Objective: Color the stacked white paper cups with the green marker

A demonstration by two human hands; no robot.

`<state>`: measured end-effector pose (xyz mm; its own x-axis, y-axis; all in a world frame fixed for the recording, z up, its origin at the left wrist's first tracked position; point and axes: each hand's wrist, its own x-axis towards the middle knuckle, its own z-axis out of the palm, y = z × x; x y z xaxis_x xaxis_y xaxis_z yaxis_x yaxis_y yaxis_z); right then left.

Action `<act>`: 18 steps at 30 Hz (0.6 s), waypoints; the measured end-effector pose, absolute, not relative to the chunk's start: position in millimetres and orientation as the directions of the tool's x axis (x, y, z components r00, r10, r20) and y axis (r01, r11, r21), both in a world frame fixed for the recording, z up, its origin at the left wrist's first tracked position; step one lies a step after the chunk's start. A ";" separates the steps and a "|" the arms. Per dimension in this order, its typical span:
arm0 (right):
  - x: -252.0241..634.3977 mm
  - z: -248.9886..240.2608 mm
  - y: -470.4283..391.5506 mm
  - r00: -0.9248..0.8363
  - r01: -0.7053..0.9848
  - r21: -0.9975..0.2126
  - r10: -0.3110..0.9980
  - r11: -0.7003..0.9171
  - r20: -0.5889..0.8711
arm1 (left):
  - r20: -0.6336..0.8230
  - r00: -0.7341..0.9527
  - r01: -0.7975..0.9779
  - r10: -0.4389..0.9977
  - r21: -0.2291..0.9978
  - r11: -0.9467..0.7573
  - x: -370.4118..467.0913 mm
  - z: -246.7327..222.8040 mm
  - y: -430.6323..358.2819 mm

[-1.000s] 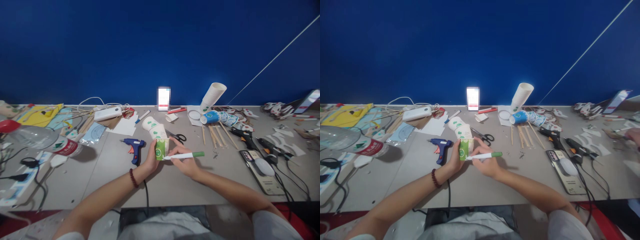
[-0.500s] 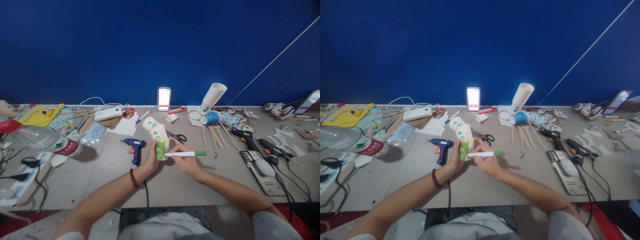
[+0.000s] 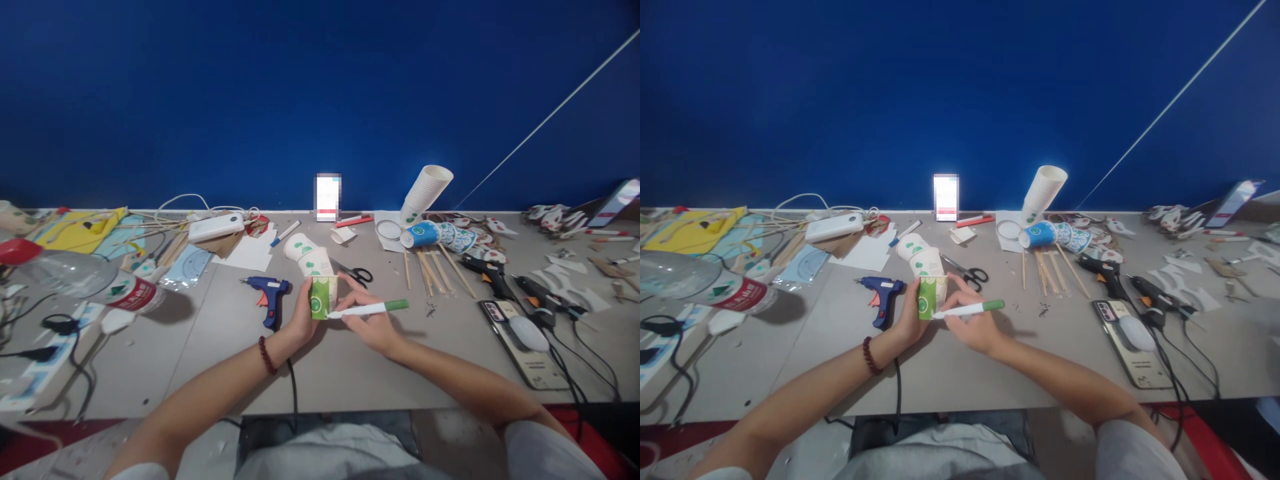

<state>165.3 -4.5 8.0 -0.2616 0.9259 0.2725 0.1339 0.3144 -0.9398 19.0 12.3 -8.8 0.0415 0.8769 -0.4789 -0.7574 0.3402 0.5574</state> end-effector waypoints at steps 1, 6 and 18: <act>165.3 7.7 -4.0 -0.246 0.122 -0.942 0.929 0.313 0.277 | -0.478 0.045 -0.755 0.877 0.559 0.343 18.8 -9.3 12.3; 165.5 7.8 -2.5 -0.228 0.107 -0.934 0.922 0.342 0.312 | -0.462 0.070 -0.754 0.884 0.556 0.350 18.3 -11.8 12.3; 164.2 6.9 -6.1 -0.285 0.100 -0.946 0.919 0.310 0.271 | -0.459 0.072 -0.757 0.885 0.553 0.348 18.0 -11.6 13.1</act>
<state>164.2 -6.1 6.9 -0.2849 0.9194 0.2713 0.0997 0.3099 -0.9455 18.0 13.1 -11.6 0.0719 0.8854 -0.4591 -0.7568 0.3483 0.5531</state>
